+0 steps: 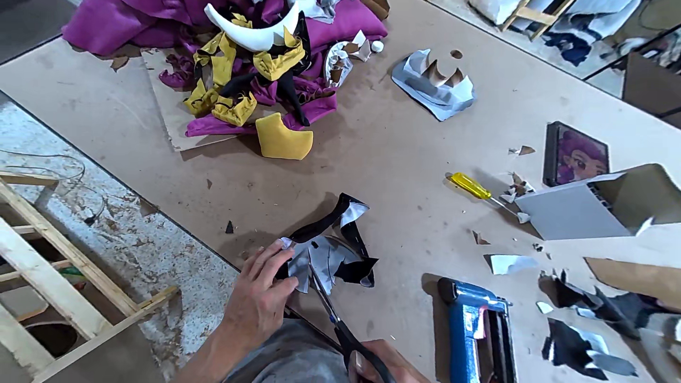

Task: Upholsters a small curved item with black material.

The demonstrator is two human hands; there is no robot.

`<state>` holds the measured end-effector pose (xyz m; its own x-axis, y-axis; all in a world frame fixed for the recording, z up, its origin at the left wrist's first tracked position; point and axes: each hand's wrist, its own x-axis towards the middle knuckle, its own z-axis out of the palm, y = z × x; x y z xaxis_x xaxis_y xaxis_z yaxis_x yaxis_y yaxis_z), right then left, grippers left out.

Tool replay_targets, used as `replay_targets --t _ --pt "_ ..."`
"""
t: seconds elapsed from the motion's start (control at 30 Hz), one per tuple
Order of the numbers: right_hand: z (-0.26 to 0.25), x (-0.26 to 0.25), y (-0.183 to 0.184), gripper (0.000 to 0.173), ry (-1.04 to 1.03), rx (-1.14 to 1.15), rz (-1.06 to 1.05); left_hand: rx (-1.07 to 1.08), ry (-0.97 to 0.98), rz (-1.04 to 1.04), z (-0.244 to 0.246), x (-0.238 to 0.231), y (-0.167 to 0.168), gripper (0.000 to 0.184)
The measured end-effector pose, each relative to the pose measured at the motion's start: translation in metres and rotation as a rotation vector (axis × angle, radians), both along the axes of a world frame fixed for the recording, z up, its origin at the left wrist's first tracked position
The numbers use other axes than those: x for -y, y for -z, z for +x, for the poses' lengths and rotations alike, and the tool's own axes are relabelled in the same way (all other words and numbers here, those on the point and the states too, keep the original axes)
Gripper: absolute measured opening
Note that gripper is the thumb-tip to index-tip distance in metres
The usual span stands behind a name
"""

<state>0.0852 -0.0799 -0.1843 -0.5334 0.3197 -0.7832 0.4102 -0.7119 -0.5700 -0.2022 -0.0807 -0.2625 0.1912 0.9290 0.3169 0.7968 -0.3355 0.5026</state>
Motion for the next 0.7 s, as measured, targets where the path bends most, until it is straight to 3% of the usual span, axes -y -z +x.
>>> replay_targets --t 0.13,0.3,0.7 --pt "-0.007 -0.004 0.005 0.053 0.003 -0.014 -0.021 -0.073 0.027 0.032 0.01 0.006 0.004 0.022" --pt "-0.01 -0.012 0.012 0.047 -0.087 0.053 -0.001 -0.037 0.02 0.027 0.01 0.007 0.007 0.024" --pt "-0.022 -0.017 0.021 0.037 -0.056 0.092 0.01 0.007 0.0 0.022 0.007 0.015 0.011 0.023"
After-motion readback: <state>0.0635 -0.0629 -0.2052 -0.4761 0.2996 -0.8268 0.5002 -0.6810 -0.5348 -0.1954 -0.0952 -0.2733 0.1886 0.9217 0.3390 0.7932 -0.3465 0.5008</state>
